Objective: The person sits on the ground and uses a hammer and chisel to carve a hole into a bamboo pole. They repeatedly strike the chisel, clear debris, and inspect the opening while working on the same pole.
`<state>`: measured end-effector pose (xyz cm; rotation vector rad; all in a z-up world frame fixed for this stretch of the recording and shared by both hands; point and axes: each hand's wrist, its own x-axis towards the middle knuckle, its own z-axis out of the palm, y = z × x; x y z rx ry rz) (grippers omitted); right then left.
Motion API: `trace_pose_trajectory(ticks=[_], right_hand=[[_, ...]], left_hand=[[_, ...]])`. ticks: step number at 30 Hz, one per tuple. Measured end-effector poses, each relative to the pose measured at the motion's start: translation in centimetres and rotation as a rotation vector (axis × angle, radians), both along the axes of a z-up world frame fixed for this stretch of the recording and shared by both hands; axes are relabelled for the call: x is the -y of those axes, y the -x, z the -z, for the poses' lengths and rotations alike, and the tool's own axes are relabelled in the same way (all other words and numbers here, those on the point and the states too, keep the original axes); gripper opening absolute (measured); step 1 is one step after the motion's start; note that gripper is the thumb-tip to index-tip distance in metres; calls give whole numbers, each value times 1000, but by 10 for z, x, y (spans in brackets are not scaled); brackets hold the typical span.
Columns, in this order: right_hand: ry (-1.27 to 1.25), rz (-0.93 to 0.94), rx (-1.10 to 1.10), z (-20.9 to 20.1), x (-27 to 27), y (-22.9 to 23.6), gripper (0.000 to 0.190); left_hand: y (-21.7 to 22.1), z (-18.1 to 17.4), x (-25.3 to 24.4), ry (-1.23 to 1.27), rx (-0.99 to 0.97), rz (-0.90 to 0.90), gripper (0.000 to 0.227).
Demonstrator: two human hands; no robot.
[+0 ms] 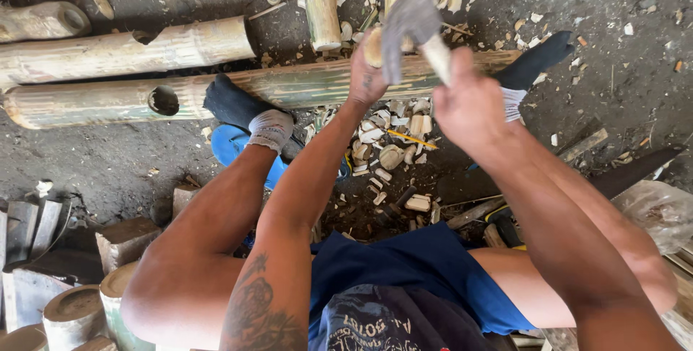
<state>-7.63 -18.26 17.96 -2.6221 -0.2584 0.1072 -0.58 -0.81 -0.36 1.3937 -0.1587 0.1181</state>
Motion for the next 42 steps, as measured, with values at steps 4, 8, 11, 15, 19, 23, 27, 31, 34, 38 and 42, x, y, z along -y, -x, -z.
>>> trace_pose_trajectory(ticks=[4, 8, 11, 15, 19, 23, 27, 31, 34, 38, 42], right_hand=[[227, -146, -71, -8, -16, -10, 24], [126, -95, 12, -32, 5, -2, 16], [-143, -61, 274, -39, 13, -8, 28], [-123, -119, 163, -6, 0, -16, 31], [243, -80, -203, -7, -5, -43, 30], [89, -12, -72, -57, 13, -32, 24], [-269, -153, 494, -80, 18, -22, 38], [-129, -56, 163, -21, -11, -21, 41], [204, -98, -315, 9, -15, -26, 41], [130, -119, -181, 4, -5, -11, 40], [-13, -75, 199, -2, -7, 2, 29]], left_hand=[[-1, 10, 4, -304, -51, -26, 34], [-2, 21, 7, -201, -176, 59, 45], [-13, 16, 8, 105, -49, 73, 54], [0, 12, 8, -388, -81, -8, 43], [-14, 1, 3, -359, 113, -68, 48], [-8, 7, 9, -281, -39, -14, 39], [-4, 7, 6, -242, -36, -15, 45], [6, 9, -3, -97, 289, 58, 45], [12, 17, -4, -264, -180, 71, 41], [21, 41, 4, -226, -20, -25, 25], [28, 62, 2, -296, 71, -106, 39]])
